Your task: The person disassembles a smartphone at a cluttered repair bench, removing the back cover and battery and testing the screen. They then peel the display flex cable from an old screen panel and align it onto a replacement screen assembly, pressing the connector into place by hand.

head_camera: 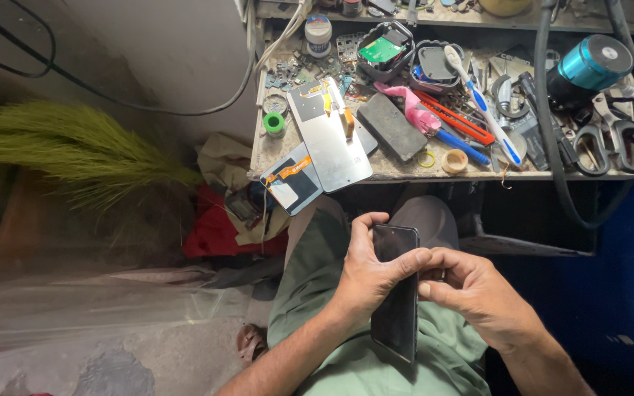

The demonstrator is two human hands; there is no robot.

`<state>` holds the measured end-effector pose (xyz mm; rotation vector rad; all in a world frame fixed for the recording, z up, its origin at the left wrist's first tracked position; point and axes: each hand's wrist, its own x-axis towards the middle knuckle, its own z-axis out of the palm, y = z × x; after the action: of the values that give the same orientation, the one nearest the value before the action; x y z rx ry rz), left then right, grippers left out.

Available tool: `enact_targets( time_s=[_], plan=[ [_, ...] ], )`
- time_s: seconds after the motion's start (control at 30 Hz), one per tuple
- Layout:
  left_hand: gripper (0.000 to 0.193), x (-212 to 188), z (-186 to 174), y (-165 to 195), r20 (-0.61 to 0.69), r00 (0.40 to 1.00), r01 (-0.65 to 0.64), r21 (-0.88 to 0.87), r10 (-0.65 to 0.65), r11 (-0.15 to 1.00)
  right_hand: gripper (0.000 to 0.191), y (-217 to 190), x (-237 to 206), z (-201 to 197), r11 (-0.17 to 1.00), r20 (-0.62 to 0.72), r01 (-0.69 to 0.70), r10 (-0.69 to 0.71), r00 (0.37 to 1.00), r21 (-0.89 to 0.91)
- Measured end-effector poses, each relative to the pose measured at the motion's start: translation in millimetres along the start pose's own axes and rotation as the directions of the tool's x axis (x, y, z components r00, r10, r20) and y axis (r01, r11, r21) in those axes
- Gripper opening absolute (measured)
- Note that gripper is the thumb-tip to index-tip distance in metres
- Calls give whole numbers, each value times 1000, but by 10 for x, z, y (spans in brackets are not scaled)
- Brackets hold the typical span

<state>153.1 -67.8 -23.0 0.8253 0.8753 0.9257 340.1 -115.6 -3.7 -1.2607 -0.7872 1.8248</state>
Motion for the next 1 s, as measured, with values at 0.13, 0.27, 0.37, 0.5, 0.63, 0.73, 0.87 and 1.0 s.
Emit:
enact_targets(
  time_s=[0.13,0.27,0.37,0.5,0.63,0.73,0.87,1.0],
  plan=[
    [87,-5,3,7,1,1000,2,-4,-2,1000,35,2,-3,-1,1000,-28,-28,28,999,-5],
    [86,-52,3,17,-5,1000,6,27,-6,1000,35,34,-31,-18,1000,-10,-3,3,1000,-4],
    [87,-23,32,60,-84,995,-44,183,60,982,35,52,-34,-59,1000,-13,2,-2,1000,2],
    [87,11,85,132,-186,980,-16,291,73,957,44,204,-41,-63,999,-94,-36,34,995,-25],
    [86,28,104,119,-204,976,0,354,77,935,38,465,-88,-57,997,-78,-53,48,996,-56],
    [72,84,35,61,-136,989,-14,311,59,950,33,528,-85,-136,995,-107,51,-61,992,-91],
    [49,135,-146,-32,161,986,-5,-199,38,980,34,439,-120,-264,998,-142,42,-47,989,-42],
    [41,26,-293,-137,307,951,35,-190,25,981,36,381,-138,-279,999,-149,44,-46,988,-14]
  ],
)
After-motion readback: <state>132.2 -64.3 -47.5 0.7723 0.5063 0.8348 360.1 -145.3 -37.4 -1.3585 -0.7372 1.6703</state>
